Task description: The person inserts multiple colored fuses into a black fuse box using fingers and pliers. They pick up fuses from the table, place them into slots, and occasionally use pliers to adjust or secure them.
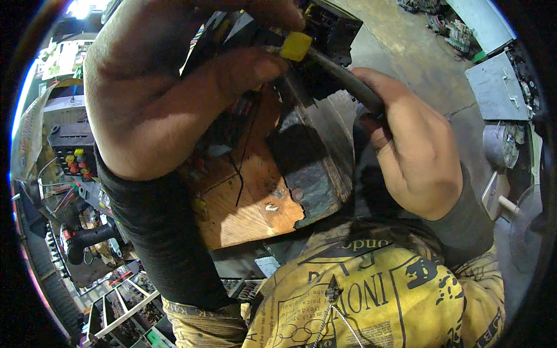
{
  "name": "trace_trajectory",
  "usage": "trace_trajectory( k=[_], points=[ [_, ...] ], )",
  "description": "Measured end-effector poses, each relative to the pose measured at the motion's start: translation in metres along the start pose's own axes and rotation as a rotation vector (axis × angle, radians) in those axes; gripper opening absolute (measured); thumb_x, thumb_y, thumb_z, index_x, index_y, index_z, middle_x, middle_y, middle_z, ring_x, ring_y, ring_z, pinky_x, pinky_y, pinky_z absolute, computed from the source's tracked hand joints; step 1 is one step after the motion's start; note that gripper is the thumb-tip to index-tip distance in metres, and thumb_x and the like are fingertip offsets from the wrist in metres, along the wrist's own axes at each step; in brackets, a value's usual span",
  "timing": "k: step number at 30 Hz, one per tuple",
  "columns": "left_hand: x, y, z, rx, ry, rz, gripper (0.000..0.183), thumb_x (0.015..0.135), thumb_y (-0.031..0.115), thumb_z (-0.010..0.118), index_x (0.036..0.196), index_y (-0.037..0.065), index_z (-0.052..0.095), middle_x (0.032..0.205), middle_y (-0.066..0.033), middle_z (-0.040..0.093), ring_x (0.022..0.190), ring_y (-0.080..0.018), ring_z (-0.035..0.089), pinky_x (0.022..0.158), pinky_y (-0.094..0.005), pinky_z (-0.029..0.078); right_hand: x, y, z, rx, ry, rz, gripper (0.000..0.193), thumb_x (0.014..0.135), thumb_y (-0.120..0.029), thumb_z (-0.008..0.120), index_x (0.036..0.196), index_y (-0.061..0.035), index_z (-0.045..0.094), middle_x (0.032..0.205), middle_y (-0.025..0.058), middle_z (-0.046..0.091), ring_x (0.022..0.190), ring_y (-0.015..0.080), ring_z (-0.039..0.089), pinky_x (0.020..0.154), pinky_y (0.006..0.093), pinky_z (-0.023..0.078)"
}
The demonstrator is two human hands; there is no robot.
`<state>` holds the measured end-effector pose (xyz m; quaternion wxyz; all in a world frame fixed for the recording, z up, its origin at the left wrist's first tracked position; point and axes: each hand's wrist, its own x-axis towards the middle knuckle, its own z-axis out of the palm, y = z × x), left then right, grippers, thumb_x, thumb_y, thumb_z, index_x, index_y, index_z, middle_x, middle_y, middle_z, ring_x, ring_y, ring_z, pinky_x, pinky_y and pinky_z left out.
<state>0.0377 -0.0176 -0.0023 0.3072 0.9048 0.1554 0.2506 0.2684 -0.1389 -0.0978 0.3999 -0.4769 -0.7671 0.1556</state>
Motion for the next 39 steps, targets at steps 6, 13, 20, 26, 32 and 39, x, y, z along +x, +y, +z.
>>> trace_trajectory(
  k=[6, 13, 20, 26, 32, 39],
  points=[
    [0.001, 0.000, 0.000, -0.003, 0.006, -0.012, 0.057, 0.075, 0.002, 0.079, 0.125, -0.001, 0.053, 0.131, -0.0250, 0.057, 0.123, -0.0358, 0.057, 0.105, -0.0460, 0.046, 0.002, -0.005, 0.004, -0.011, 0.015, 0.012, 0.053, 0.077, 0.012, 0.060, 0.129, 0.0062, 0.054, 0.113, 0.0236, 0.064, 0.095, 0.0403, 0.067, 0.085, 0.0412, 0.053],
    [0.003, 0.001, 0.001, -0.002, 0.016, -0.019, 0.063, 0.076, 0.002, 0.078, 0.131, -0.002, 0.048, 0.134, -0.0249, 0.056, 0.126, -0.0359, 0.055, 0.106, -0.0458, 0.045, 0.004, -0.008, 0.003, -0.008, -0.014, 0.055, 0.056, 0.075, 0.013, 0.061, 0.130, 0.0055, 0.053, 0.113, 0.0243, 0.064, 0.095, 0.0412, 0.067, 0.085, 0.0423, 0.053],
    [0.004, 0.001, 0.003, 0.000, 0.026, -0.021, 0.069, 0.077, 0.002, 0.077, 0.137, -0.003, 0.043, 0.137, -0.0247, 0.054, 0.129, -0.0361, 0.053, 0.107, -0.0456, 0.045, 0.005, -0.008, 0.005, -0.003, 0.009, 0.048, 0.056, 0.075, 0.013, 0.061, 0.130, 0.0058, 0.052, 0.111, 0.0256, 0.064, 0.094, 0.0421, 0.067, 0.084, 0.0429, 0.053],
    [0.008, 0.002, 0.002, -0.005, 0.034, -0.027, 0.074, 0.078, 0.002, 0.076, 0.142, -0.003, 0.039, 0.139, -0.0246, 0.052, 0.131, -0.0362, 0.052, 0.108, -0.0454, 0.045, 0.008, -0.008, 0.004, -0.013, 0.016, 0.037, 0.054, 0.077, 0.012, 0.061, 0.130, 0.0052, 0.054, 0.109, 0.0258, 0.065, 0.092, 0.0419, 0.067, 0.082, 0.0419, 0.053],
    [0.013, 0.000, 0.002, 0.013, 0.043, -0.103, 0.077, 0.078, 0.003, 0.076, 0.145, -0.004, 0.039, 0.142, -0.0237, 0.050, 0.131, -0.0344, 0.052, 0.107, -0.0439, 0.046, 0.040, -0.021, -0.024, -0.166, 0.161, -0.100, 0.043, 0.088, 0.006, 0.061, 0.131, 0.0045, 0.055, 0.109, 0.0238, 0.066, 0.091, 0.0390, 0.067, 0.080, 0.0408, 0.053],
    [0.011, 0.012, 0.000, 0.105, -0.022, -0.234, 0.055, 0.077, 0.009, 0.077, 0.127, 0.001, 0.057, 0.124, -0.0184, 0.060, 0.118, -0.0365, 0.058, 0.104, -0.0415, 0.044, 0.077, -0.062, -0.065, -0.213, 0.303, -0.271, 0.040, 0.092, 0.001, 0.060, 0.131, 0.0049, 0.055, 0.108, 0.0230, 0.066, 0.086, 0.0378, 0.067, 0.076, 0.0415, 0.053]
  ],
)
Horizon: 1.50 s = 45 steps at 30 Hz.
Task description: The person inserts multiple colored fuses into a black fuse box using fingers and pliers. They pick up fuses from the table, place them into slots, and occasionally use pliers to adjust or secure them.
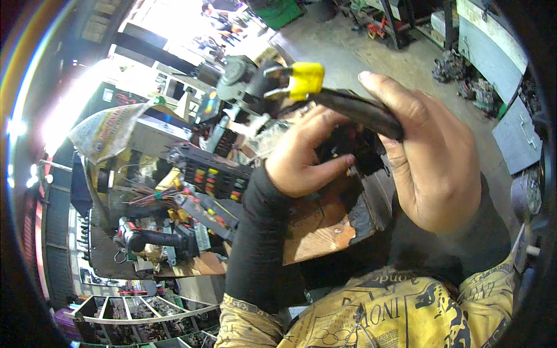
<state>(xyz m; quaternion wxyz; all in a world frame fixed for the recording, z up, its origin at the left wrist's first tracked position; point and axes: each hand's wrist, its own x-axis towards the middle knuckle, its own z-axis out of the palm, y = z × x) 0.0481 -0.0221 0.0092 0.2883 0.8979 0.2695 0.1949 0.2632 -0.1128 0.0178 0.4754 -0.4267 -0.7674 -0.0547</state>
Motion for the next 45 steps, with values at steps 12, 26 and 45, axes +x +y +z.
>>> trace_trajectory(
  k=[12, 26, 45],
  points=[
    [0.003, -0.010, 0.014, -0.561, 0.060, -0.199, 0.046, 0.078, 0.006, 0.073, 0.123, 0.002, 0.063, 0.123, -0.0169, 0.063, 0.119, -0.0332, 0.060, 0.103, -0.0410, 0.046, 0.011, -0.016, -0.005, 0.114, 0.048, -0.094, 0.045, 0.089, -0.001, 0.061, 0.133, 0.0037, 0.054, 0.098, 0.0204, 0.066, 0.080, 0.0370, 0.065, 0.073, 0.0426, 0.052],
    [0.004, -0.016, -0.010, 0.084, -0.049, 0.299, 0.050, 0.077, -0.003, 0.062, 0.126, 0.001, 0.058, 0.120, -0.0174, 0.065, 0.114, -0.0309, 0.063, 0.101, -0.0382, 0.048, -0.026, -0.009, -0.007, 0.024, -0.840, 0.015, 0.037, 0.081, -0.002, 0.062, 0.117, 0.0021, 0.060, 0.085, 0.0177, 0.066, 0.077, 0.0372, 0.065, 0.070, 0.0457, 0.052],
    [0.002, -0.003, -0.001, 0.026, 0.004, 0.141, 0.078, 0.072, -0.011, 0.053, 0.147, 0.002, 0.039, 0.139, -0.0155, 0.055, 0.137, -0.0246, 0.047, 0.118, -0.0371, 0.031, -0.051, 0.039, 0.001, 0.233, -0.818, 0.689, 0.023, 0.099, -0.008, 0.053, 0.121, -0.0026, 0.053, 0.073, 0.0059, 0.061, 0.056, 0.0118, 0.060, 0.047, 0.0271, 0.050]
  ],
)
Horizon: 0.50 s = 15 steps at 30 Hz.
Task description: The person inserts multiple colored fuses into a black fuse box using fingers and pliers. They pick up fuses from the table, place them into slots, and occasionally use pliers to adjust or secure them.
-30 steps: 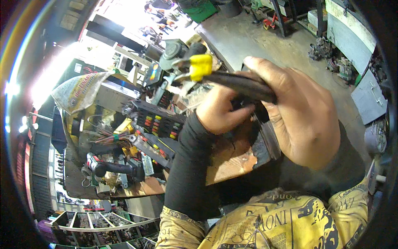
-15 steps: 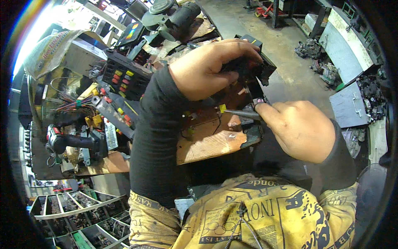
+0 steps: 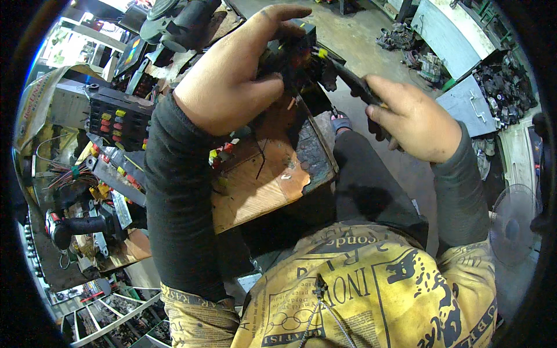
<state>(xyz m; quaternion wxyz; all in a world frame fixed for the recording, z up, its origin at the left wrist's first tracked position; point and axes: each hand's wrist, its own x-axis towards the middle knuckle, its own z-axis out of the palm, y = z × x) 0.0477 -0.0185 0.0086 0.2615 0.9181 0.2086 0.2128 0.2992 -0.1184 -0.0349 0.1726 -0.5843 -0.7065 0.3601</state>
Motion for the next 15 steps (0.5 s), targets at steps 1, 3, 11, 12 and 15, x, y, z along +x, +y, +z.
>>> trace_trajectory(
  k=[1, 3, 11, 12, 15],
  points=[
    [0.002, 0.004, 0.001, 0.006, 0.020, 0.020, 0.075, 0.074, -0.010, 0.056, 0.146, 0.003, 0.042, 0.136, -0.0154, 0.057, 0.135, -0.0246, 0.050, 0.116, -0.0368, 0.034, 0.003, -0.002, -0.002, 0.023, -0.003, 0.005, 0.023, 0.099, -0.008, 0.053, 0.121, -0.0028, 0.053, 0.073, 0.0055, 0.061, 0.056, 0.0111, 0.060, 0.047, 0.0264, 0.050],
    [0.003, 0.013, 0.004, 0.033, 0.081, 0.018, 0.068, 0.077, -0.005, 0.062, 0.142, 0.003, 0.046, 0.129, -0.0178, 0.061, 0.126, -0.0276, 0.056, 0.111, -0.0380, 0.039, 0.005, -0.006, -0.004, 0.002, 0.007, -0.020, 0.024, 0.099, -0.008, 0.052, 0.123, -0.0033, 0.053, 0.073, 0.0052, 0.061, 0.055, 0.0107, 0.060, 0.045, 0.0254, 0.049],
    [0.002, 0.029, -0.004, 0.187, 0.013, -0.030, 0.071, 0.078, 0.003, 0.065, 0.143, 0.000, 0.038, 0.119, -0.0213, 0.063, 0.115, -0.0348, 0.060, 0.101, -0.0387, 0.044, 0.011, -0.010, -0.006, 0.014, 0.003, -0.007, 0.031, 0.096, -0.006, 0.051, 0.127, -0.0026, 0.053, 0.073, 0.0059, 0.062, 0.053, 0.0112, 0.059, 0.045, 0.0260, 0.049],
    [0.001, 0.027, -0.003, 0.203, 0.029, 0.000, 0.071, 0.077, 0.003, 0.066, 0.143, 0.000, 0.039, 0.118, -0.0212, 0.063, 0.114, -0.0351, 0.061, 0.101, -0.0387, 0.045, 0.011, -0.010, -0.006, -0.085, 0.028, -0.020, 0.032, 0.096, -0.005, 0.050, 0.128, -0.0026, 0.053, 0.073, 0.0059, 0.062, 0.053, 0.0114, 0.059, 0.046, 0.0263, 0.049],
    [0.001, 0.019, -0.001, 0.185, 0.061, 0.017, 0.069, 0.076, 0.003, 0.065, 0.141, 0.000, 0.041, 0.116, -0.0210, 0.064, 0.112, -0.0354, 0.062, 0.100, -0.0388, 0.046, 0.012, -0.011, -0.004, -0.111, 0.042, -0.048, 0.036, 0.094, -0.004, 0.050, 0.130, -0.0035, 0.053, 0.072, 0.0059, 0.062, 0.052, 0.0118, 0.058, 0.046, 0.0271, 0.049]
  ],
)
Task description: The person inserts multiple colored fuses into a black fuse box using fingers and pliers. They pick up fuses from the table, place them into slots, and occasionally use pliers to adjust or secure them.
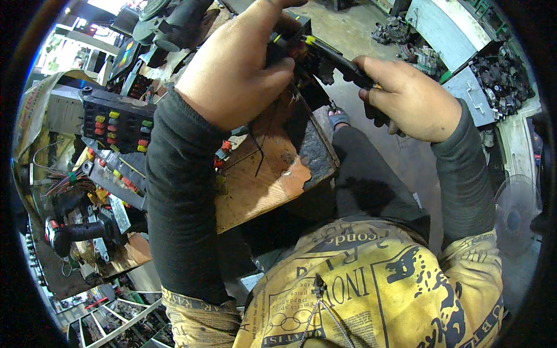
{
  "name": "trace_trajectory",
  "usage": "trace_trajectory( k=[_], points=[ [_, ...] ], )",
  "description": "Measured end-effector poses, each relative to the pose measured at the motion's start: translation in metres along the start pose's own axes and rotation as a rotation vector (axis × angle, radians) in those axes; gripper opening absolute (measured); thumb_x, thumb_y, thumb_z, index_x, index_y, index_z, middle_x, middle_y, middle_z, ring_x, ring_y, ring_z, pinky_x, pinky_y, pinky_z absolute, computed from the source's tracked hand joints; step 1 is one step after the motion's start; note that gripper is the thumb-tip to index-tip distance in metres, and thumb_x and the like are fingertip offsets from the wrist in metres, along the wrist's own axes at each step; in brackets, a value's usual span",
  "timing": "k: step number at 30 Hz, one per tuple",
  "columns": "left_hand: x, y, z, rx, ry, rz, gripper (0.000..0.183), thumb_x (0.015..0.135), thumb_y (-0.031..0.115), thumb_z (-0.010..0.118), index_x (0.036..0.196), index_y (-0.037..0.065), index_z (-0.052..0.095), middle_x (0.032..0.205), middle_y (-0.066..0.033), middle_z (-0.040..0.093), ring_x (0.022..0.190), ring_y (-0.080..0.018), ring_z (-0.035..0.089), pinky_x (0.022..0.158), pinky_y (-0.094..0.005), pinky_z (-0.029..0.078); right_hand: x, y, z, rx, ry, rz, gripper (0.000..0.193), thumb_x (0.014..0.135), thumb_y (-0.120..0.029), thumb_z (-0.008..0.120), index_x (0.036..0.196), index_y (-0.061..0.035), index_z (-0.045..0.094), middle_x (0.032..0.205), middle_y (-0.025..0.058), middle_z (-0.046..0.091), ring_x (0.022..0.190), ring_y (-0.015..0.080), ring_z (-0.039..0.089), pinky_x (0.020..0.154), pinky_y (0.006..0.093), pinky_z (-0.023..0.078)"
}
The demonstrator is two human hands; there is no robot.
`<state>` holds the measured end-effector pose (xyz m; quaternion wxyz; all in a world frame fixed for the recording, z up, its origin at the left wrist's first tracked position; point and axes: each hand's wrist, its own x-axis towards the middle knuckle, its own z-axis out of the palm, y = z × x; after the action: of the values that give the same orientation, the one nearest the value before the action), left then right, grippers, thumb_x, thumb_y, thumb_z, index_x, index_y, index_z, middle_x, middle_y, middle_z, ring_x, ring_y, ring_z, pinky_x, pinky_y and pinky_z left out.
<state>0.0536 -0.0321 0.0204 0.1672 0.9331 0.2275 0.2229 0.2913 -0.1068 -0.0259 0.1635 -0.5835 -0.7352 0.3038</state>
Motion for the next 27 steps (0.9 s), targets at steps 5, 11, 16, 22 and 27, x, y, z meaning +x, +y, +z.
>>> trace_trajectory(
  k=[5, 11, 16, 22, 27],
  points=[
    [0.004, -0.016, 0.007, -0.034, 0.016, -0.046, 0.066, 0.076, 0.003, 0.064, 0.139, 0.000, 0.043, 0.113, -0.0206, 0.066, 0.111, -0.0357, 0.063, 0.099, -0.0389, 0.047, 0.000, -0.003, -0.001, 0.091, -0.033, 0.035, 0.038, 0.094, -0.005, 0.051, 0.132, -0.0051, 0.053, 0.071, 0.0057, 0.061, 0.052, 0.0126, 0.057, 0.046, 0.0281, 0.049],
    [0.003, -0.015, 0.009, 0.032, 0.031, -0.091, 0.064, 0.077, 0.004, 0.065, 0.138, 0.002, 0.045, 0.112, -0.0202, 0.067, 0.110, -0.0369, 0.064, 0.096, -0.0397, 0.049, 0.007, -0.004, -0.001, 0.011, 0.008, -0.071, 0.036, 0.094, -0.007, 0.053, 0.130, -0.0049, 0.055, 0.071, 0.0070, 0.061, 0.052, 0.0137, 0.058, 0.046, 0.0285, 0.048],
    [0.005, -0.013, 0.011, 0.089, 0.055, -0.088, 0.064, 0.077, 0.005, 0.067, 0.138, 0.003, 0.046, 0.110, -0.0193, 0.068, 0.107, -0.0372, 0.066, 0.094, -0.0407, 0.050, 0.009, -0.008, -0.005, 0.007, -0.032, -0.017, 0.036, 0.093, -0.005, 0.055, 0.129, -0.0033, 0.056, 0.073, 0.0088, 0.061, 0.053, 0.0153, 0.059, 0.046, 0.0298, 0.048],
    [0.010, -0.013, 0.015, 0.076, 0.055, -0.108, 0.056, 0.079, 0.000, 0.067, 0.134, 0.004, 0.055, 0.116, -0.0159, 0.067, 0.114, -0.0292, 0.063, 0.100, -0.0375, 0.047, 0.011, -0.007, -0.007, -0.076, 0.017, -0.060, 0.036, 0.090, -0.004, 0.056, 0.126, -0.0027, 0.058, 0.074, 0.0102, 0.062, 0.053, 0.0180, 0.059, 0.048, 0.0321, 0.049],
    [0.014, -0.008, 0.017, 0.189, 0.080, -0.088, 0.047, 0.081, 0.000, 0.070, 0.127, 0.005, 0.063, 0.114, -0.0128, 0.070, 0.110, -0.0248, 0.067, 0.099, -0.0350, 0.049, 0.011, 0.001, -0.002, -0.183, 0.114, -0.162, 0.032, 0.089, -0.007, 0.060, 0.121, -0.0014, 0.059, 0.077, 0.0187, 0.063, 0.064, 0.0316, 0.064, 0.059, 0.0401, 0.051]
  ],
)
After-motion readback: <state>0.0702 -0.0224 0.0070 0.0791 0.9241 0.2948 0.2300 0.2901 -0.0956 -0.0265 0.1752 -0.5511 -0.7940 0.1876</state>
